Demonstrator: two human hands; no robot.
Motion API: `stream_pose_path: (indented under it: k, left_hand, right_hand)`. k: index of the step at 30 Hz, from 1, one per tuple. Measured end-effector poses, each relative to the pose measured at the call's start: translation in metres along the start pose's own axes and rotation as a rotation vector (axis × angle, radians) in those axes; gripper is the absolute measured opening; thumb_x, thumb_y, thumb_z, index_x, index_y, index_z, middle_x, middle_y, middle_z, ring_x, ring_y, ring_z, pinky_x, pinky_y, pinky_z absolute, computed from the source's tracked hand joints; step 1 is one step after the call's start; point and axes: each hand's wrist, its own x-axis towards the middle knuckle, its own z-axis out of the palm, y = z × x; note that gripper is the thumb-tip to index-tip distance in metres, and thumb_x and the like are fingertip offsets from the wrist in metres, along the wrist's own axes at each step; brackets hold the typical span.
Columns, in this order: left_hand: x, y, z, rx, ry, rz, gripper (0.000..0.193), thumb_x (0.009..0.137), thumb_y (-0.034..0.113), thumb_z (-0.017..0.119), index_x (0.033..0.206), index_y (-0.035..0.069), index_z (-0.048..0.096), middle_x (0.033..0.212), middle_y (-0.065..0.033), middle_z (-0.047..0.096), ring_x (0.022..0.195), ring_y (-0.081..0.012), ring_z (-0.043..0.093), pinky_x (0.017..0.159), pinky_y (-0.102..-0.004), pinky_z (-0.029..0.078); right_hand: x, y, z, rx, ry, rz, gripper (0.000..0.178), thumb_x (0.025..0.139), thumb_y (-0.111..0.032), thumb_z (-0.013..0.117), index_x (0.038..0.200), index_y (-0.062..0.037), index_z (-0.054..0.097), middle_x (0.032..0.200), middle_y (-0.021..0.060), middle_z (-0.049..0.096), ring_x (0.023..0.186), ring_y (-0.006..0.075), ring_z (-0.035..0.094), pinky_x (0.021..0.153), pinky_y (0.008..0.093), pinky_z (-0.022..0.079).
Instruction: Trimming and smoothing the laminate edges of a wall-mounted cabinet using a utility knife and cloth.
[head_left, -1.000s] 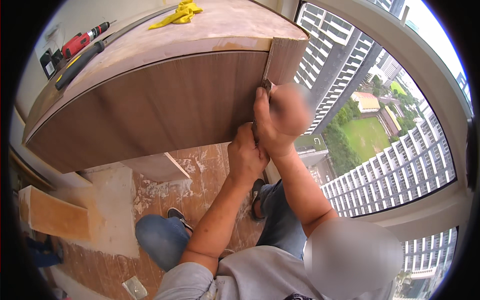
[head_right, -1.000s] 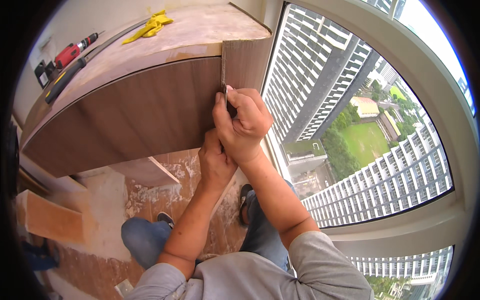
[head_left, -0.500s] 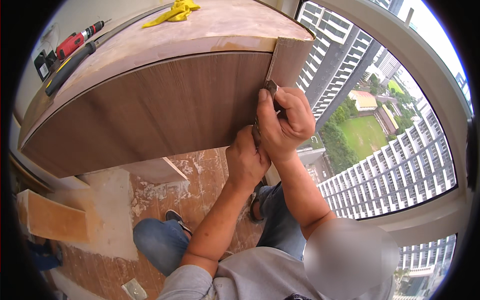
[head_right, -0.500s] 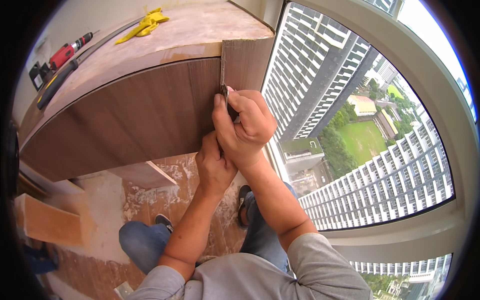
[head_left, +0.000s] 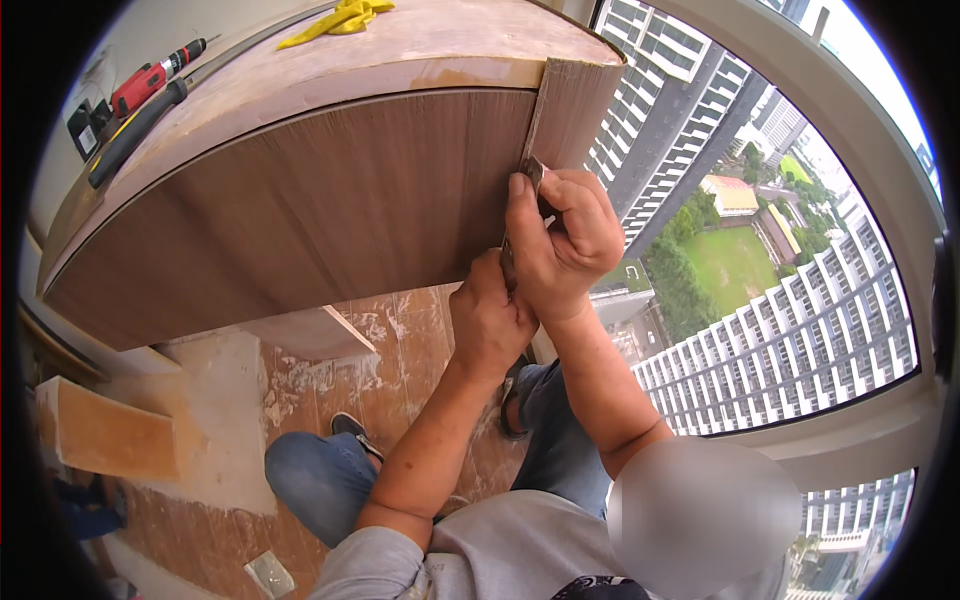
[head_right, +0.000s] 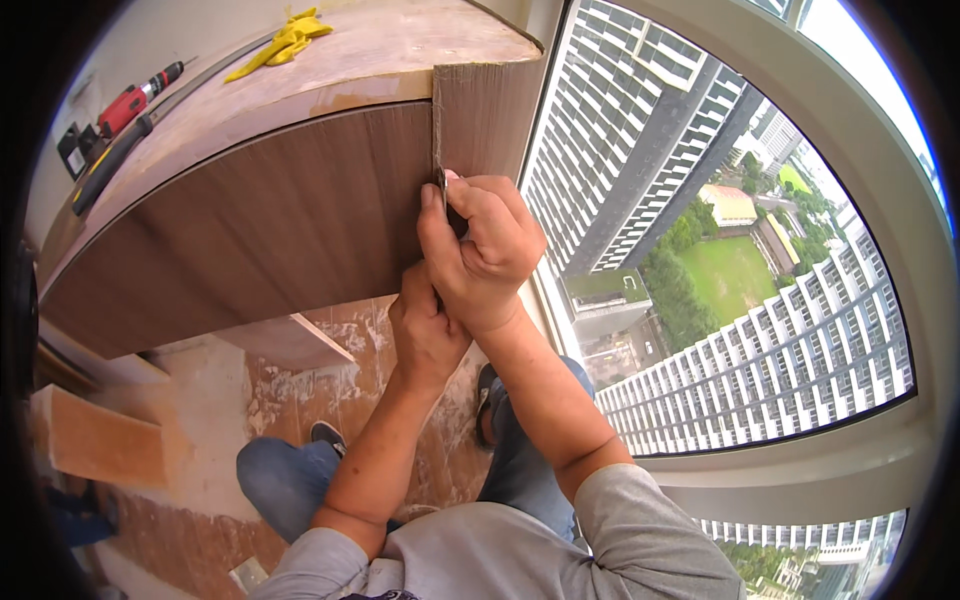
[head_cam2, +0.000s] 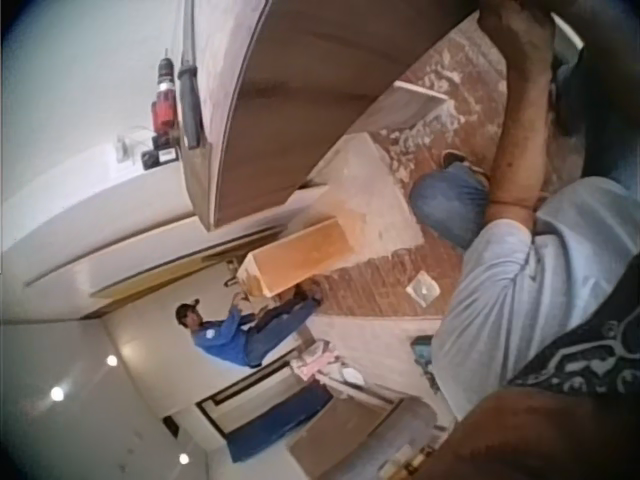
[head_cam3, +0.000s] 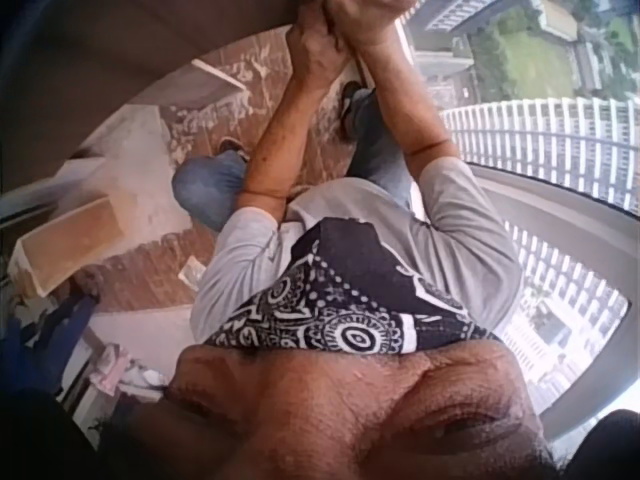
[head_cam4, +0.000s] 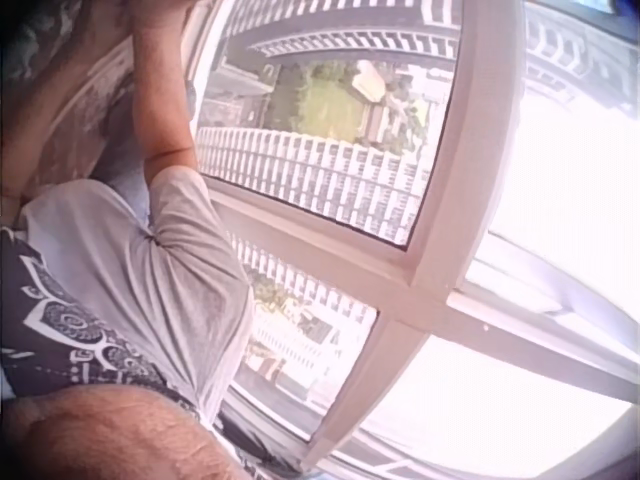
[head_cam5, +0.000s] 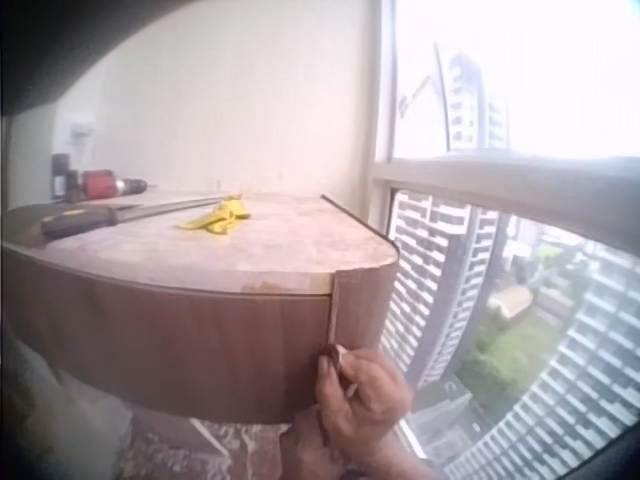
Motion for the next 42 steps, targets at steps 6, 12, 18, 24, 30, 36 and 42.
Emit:
stream_pose_path:
  k: [6, 12, 18, 24, 30, 36, 42]
  left_hand:
    - [0.001, -0.002, 0.0, 0.044, 0.007, 0.038, 0.028, 0.09, 0.019, 0.075, 0.105, 0.003, 0.058, 0.08, -0.0116, 0.064, 0.067, -0.0352, 0.069, 0.057, -0.0431, 0.057]
    - [-0.002, -0.005, -0.002, 0.033, 0.01, 0.015, 0.03, 0.09, 0.02, 0.074, 0.107, 0.002, 0.057, 0.081, -0.0128, 0.065, 0.068, -0.0361, 0.069, 0.057, -0.0439, 0.057]
    - [-0.013, -0.011, -0.003, 0.016, -0.048, -0.071, 0.035, 0.087, 0.02, 0.076, 0.11, 0.002, 0.056, 0.082, -0.0149, 0.067, 0.071, -0.0379, 0.071, 0.06, -0.045, 0.057]
    - [-0.009, -0.008, -0.005, 0.034, -0.028, -0.034, 0.035, 0.087, 0.02, 0.076, 0.111, 0.001, 0.058, 0.083, -0.0154, 0.068, 0.073, -0.0382, 0.072, 0.061, -0.0443, 0.057]
    - [-0.003, -0.008, -0.003, 0.046, -0.001, 0.019, 0.029, 0.09, 0.017, 0.073, 0.109, 0.001, 0.059, 0.087, -0.0164, 0.067, 0.072, -0.0387, 0.07, 0.06, -0.0449, 0.057]
    - [-0.003, -0.008, -0.002, -0.005, 0.011, 0.014, 0.028, 0.089, 0.014, 0.073, 0.109, 0.001, 0.058, 0.086, -0.017, 0.066, 0.072, -0.0388, 0.07, 0.06, -0.045, 0.057]
    - [-0.004, -0.007, -0.001, -0.035, -0.013, -0.025, 0.03, 0.088, 0.013, 0.073, 0.11, 0.0, 0.057, 0.084, -0.0168, 0.066, 0.07, -0.0385, 0.07, 0.058, -0.0459, 0.057]
  right_hand:
    - [0.0, -0.003, 0.0, -0.029, 0.026, -0.013, 0.017, 0.082, 0.011, 0.078, 0.089, 0.0034, 0.065, 0.084, 0.0095, 0.068, 0.067, 0.0097, 0.058, 0.059, 0.023, 0.046]
    - [-0.004, -0.002, 0.003, -0.017, 0.04, 0.019, 0.017, 0.081, 0.01, 0.079, 0.089, 0.0031, 0.065, 0.083, 0.01, 0.068, 0.066, 0.0108, 0.059, 0.058, 0.024, 0.046]
    - [-0.015, -0.003, 0.002, -0.048, 0.018, 0.034, 0.017, 0.081, 0.009, 0.079, 0.088, 0.0027, 0.066, 0.082, 0.0098, 0.068, 0.064, 0.012, 0.06, 0.057, 0.0242, 0.046]
    - [-0.015, -0.002, 0.003, -0.009, 0.047, 0.018, 0.017, 0.081, 0.01, 0.078, 0.089, 0.0022, 0.066, 0.085, 0.0103, 0.069, 0.065, 0.0108, 0.059, 0.057, 0.0241, 0.046]
    - [-0.011, 0.001, 0.003, 0.024, 0.05, 0.013, 0.019, 0.082, 0.011, 0.078, 0.094, 0.0028, 0.066, 0.086, 0.0104, 0.069, 0.067, 0.0109, 0.06, 0.059, 0.0238, 0.046]
    - [-0.008, -0.001, 0.003, 0.001, 0.031, 0.009, 0.018, 0.083, 0.01, 0.079, 0.094, 0.0024, 0.067, 0.086, 0.0102, 0.069, 0.067, 0.0115, 0.06, 0.06, 0.0247, 0.047]
    - [-0.006, -0.004, 0.002, -0.038, 0.019, 0.029, 0.015, 0.083, 0.009, 0.078, 0.092, 0.0025, 0.068, 0.083, 0.0096, 0.069, 0.066, 0.0118, 0.059, 0.06, 0.0245, 0.046]
